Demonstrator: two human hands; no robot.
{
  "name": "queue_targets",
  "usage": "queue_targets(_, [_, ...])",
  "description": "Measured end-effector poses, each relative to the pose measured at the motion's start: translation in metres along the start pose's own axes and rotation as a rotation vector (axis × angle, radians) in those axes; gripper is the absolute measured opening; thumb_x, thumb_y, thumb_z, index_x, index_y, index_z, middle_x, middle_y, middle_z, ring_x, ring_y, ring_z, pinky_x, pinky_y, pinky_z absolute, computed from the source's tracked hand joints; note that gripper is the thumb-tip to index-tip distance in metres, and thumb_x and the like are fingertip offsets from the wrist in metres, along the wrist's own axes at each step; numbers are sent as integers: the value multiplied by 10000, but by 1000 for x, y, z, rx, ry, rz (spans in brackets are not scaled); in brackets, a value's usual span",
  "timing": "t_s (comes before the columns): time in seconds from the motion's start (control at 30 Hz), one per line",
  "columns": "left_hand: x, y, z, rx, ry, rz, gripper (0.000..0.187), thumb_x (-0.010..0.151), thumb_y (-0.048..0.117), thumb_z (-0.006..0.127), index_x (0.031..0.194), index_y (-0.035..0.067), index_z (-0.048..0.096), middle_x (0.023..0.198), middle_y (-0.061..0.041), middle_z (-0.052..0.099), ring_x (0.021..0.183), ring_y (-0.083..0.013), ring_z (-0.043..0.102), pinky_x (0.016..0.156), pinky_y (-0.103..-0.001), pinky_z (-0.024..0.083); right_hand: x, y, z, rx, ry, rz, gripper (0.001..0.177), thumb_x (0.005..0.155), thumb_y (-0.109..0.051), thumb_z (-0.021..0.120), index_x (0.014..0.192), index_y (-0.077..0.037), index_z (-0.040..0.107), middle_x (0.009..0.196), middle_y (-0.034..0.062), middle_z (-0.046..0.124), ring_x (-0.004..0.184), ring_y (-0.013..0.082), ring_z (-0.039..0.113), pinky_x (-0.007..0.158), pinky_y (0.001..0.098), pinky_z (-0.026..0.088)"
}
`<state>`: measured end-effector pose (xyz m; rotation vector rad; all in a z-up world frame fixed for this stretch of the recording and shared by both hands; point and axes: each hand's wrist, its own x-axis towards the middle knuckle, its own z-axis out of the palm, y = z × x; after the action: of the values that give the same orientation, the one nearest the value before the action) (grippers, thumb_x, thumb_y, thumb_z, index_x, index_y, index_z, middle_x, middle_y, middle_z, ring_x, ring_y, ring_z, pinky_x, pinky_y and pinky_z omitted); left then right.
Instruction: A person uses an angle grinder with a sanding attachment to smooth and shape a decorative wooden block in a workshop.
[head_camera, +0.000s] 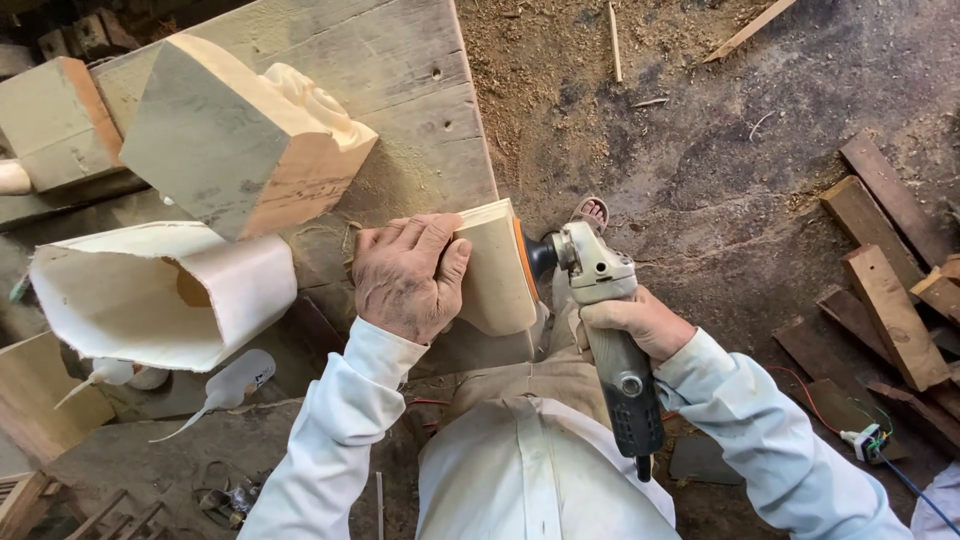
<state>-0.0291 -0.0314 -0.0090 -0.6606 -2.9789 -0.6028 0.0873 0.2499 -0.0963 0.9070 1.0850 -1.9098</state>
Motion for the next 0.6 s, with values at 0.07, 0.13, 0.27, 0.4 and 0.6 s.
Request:
queue_targets(0.07, [0,-1,0,3,5,-1,229,1015,385,586,1096,207,705,1016,-24,704,1027,-252,704,871,-409,462,-7,0,2,14,-8,6,135,766,-26,722,855,65,678,625,319,677,516,396,720,502,524,617])
queue_targets(0.13, [1,-1,-2,2,-2,12,225,1026,379,581,1093,204,704,1011,-27,700,1019,-248,707,877,-407,460,-16,0,5,37,1,-12,126,765,16,702,875,76,683,621,337,663,497,412,707,484,533,608])
queue_targets(0.27, [1,1,-1,6,4,3,225,1023,382,588,1088,203,708,1009,-27,711,1017,-251,711,875,-407,460,-22,-2,7,14,0,-28,134,755,18,709,877,70,686,623,333,677,504,408,721,484,521,616])
queue_targets(0.4, [-1,-1,1,3,0,-1,232,1029,391,578,1090,208,706,1000,-24,708,1007,-252,710,869,-409,460,-26,-8,12,32,-31,-44,137,758,-5,718,869,65,679,607,332,666,494,408,719,480,517,620])
queue_targets(0.6, [0,3,-1,-9,6,-17,234,1041,387,577,1078,200,712,982,-23,713,997,-254,715,868,-415,465,-43,-16,20,28,2,-24,157,743,-13,736,873,56,680,607,326,672,504,398,725,501,505,627])
